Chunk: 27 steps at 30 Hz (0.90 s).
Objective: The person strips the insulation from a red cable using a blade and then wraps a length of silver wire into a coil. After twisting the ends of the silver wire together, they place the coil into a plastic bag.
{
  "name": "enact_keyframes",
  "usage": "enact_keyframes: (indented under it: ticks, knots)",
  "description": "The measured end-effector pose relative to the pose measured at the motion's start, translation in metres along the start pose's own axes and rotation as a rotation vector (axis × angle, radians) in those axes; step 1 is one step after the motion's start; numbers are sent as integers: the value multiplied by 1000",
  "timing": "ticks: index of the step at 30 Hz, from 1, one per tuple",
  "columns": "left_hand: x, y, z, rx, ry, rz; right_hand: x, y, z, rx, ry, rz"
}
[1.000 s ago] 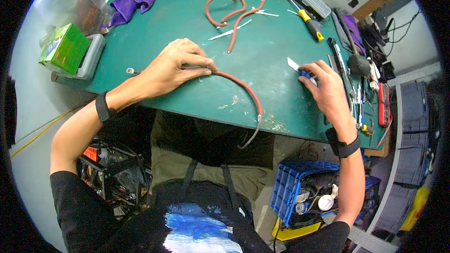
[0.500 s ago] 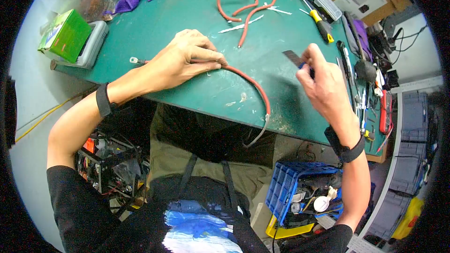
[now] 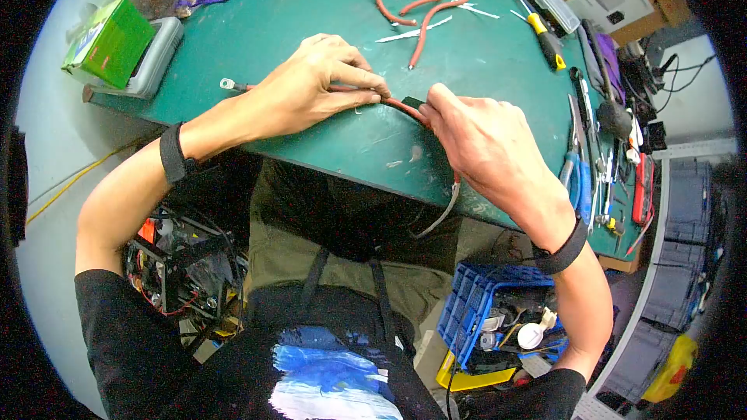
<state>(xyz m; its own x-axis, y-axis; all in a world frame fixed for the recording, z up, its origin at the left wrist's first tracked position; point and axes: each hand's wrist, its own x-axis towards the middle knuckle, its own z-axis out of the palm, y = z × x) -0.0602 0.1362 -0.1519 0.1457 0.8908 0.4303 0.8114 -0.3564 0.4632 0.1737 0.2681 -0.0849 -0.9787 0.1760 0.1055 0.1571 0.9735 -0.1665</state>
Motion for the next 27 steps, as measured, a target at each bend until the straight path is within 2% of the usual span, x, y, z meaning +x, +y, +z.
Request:
enact_keyframes:
  ticks: [8, 17, 23, 25, 27]
  knots:
    - [0, 0, 0, -12, -8, -14, 4, -2, 3, 10, -43, 45]
    - [0, 0, 0, -5, -15, -21, 6, 2, 7, -59, 7, 0]
    - [1, -1, 0, -4, -24, -26, 8, -2, 5, -208, 5, -65]
    - [1, -1, -1, -5, -26, -25, 8, -5, 3, -238, -125, 21]
    - [2, -1, -1, 14, -36, -18, 9, -4, 1, -243, -138, 11]
